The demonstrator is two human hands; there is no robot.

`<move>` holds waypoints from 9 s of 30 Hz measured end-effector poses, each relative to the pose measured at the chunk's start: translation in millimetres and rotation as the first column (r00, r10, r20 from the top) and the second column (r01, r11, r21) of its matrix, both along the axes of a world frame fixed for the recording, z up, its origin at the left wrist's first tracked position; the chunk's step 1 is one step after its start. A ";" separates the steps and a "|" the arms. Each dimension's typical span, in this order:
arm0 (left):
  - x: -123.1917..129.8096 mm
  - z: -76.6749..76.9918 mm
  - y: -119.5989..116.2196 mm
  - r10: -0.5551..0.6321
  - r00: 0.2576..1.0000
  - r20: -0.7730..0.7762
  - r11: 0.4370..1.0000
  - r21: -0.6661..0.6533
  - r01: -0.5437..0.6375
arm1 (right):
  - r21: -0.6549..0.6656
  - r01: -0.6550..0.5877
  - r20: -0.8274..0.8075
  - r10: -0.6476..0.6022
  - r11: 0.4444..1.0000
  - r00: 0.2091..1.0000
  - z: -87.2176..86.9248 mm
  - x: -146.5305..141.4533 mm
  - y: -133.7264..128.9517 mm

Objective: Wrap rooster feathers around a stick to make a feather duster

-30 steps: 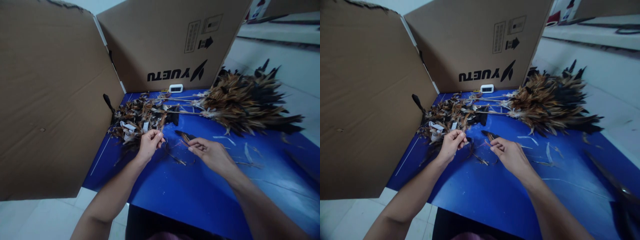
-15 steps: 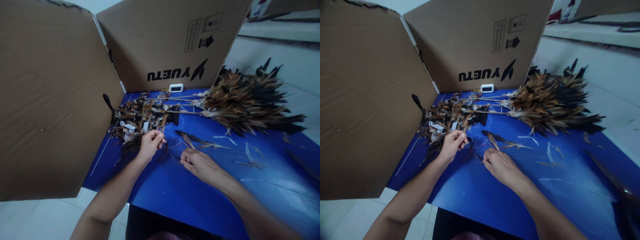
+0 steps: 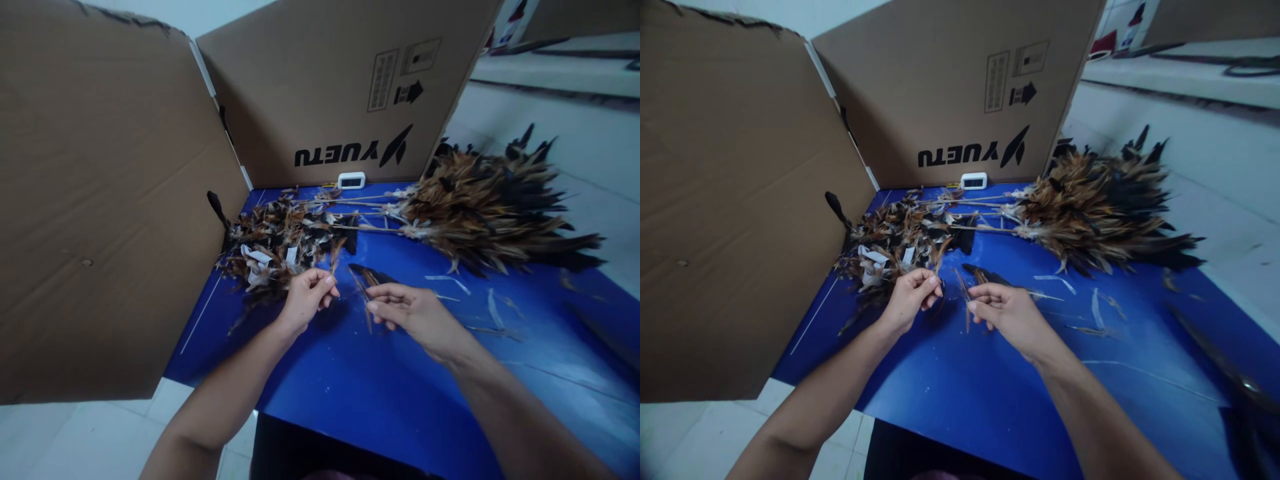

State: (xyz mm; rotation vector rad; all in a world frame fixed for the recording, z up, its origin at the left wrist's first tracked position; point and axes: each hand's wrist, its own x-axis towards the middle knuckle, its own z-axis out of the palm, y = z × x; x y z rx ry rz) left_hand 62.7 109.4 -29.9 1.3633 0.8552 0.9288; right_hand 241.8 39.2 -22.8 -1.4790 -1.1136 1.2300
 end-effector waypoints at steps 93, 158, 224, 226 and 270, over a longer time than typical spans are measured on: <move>1.9 0.0 -4.8 -0.176 0.967 0.187 0.955 -0.208 0.214 | 0.377 0.033 0.172 -0.105 0.926 0.980 -22.4 -15.9 8.6; 4.6 -25.6 6.4 -0.048 0.994 -0.100 0.997 0.057 0.054 | 0.194 0.322 -0.313 -0.253 0.927 0.916 -12.6 -31.5 24.9; 4.1 -9.5 0.2 -0.039 0.999 0.033 0.963 -0.264 0.046 | 0.048 0.103 -0.354 -0.080 0.994 0.932 -19.1 -23.4 31.2; 4.8 -9.9 -0.8 -0.057 0.997 0.043 0.957 -0.283 0.067 | 0.075 0.115 -0.325 -0.085 0.991 0.942 -20.3 -24.0 31.4; 0.2 -8.1 1.2 -0.125 0.980 0.152 0.945 -0.282 0.164 | 0.575 0.033 0.199 -0.179 0.818 0.964 -27.8 -22.1 28.3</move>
